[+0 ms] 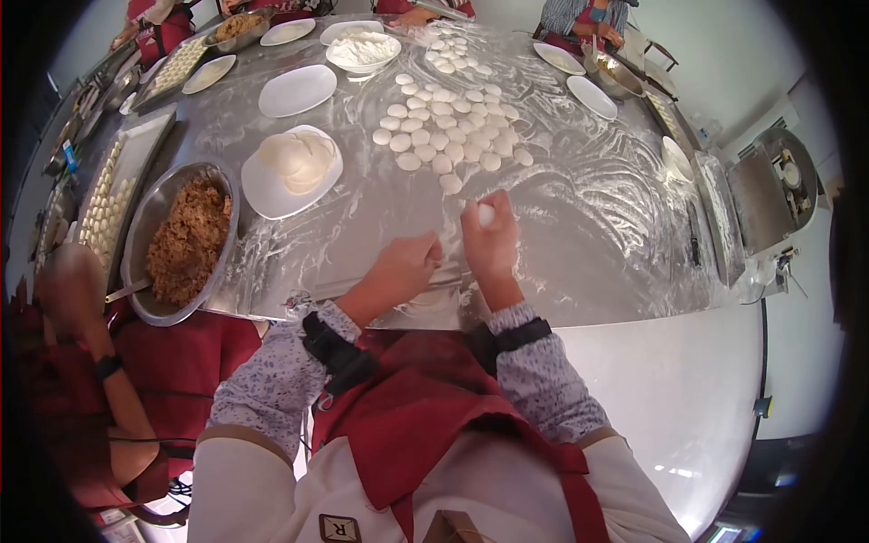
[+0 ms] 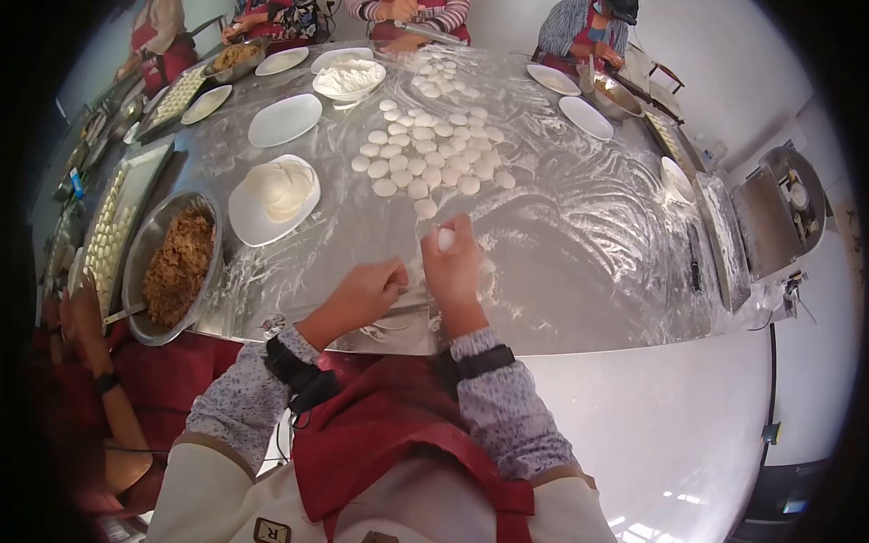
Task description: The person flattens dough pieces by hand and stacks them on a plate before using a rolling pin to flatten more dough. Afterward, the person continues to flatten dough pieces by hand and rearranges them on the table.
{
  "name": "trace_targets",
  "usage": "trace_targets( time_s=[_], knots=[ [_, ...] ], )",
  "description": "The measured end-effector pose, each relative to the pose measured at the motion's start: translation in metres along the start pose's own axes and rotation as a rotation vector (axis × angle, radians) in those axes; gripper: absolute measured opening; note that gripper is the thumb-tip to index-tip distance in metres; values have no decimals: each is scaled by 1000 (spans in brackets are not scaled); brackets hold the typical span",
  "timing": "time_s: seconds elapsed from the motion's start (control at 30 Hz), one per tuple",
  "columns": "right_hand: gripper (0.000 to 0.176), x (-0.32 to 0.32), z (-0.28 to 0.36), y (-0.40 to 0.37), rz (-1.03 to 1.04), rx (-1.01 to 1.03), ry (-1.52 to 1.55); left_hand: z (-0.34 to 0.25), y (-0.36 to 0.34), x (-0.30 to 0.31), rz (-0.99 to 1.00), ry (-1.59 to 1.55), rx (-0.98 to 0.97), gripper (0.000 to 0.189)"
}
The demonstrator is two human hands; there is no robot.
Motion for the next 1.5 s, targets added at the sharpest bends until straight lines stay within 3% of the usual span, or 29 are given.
trace_targets(
  time_s=[0.07, 0.13, 0.27, 0.33, 0.47, 0.57, 0.63, 0.77, 0.97, 1.13, 1.27, 1.33, 1.37, 1.4, 1.5],
  knots=[
    [16, -3, 2, 2, 23, -18, 23, -3, 6, 4, -66, -23, -44, 9],
    [16, 7, -2, -10, -19, -34, 8, 0, 10, -3, 74, 85, -115, 13],
    [16, 35, -15, -52, 0, -127, 40, 12, 4, 5, 157, 154, -49, 11],
    [16, 43, -8, -62, 12, -132, 102, 17, -1, 12, 64, 85, 58, 12],
    [17, 20, -2, -23, 8, -30, 23, 5, -5, 3, 92, 102, -27, 11],
    [18, -5, -2, 4, 51, -90, 32, -2, 1, -1, 2, 125, -5, 10],
    [18, -13, 0, 10, 12, 8, 10, 3, 7, 0, -92, 52, -29, 11],
    [17, 13, -5, -19, -35, 22, -12, 10, 1, 2, 27, 134, -91, 12],
    [16, 27, -6, -37, -35, -94, 22, 13, -10, 4, 61, 104, 33, 14],
    [12, -1, 7, 2, -26, 35, 4, 3, -1, -7, -73, 26, -18, 13],
    [11, 14, -11, -22, -64, 110, -19, 8, -8, -2, -83, 124, -112, 12],
    [11, 27, -14, -41, -65, 185, -1, 10, -14, -3, 73, 127, -143, 12],
    [11, 31, -20, -50, -38, 106, 59, 7, -15, 4, 145, 77, -99, 15],
    [12, 31, -25, -54, -13, 24, 115, 7, -14, 14, 142, 85, -97, 15],
    [13, 31, -27, -55, -11, 61, 101, 27, -8, 62, -99, -26, 0, 21]
  ],
)
Point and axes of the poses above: each hand's wrist, its own y-axis towards the middle knuckle, its own x-axis out of the back of the hand, z = x × y, the point moved 5 cm from there along y, towards the middle knuckle
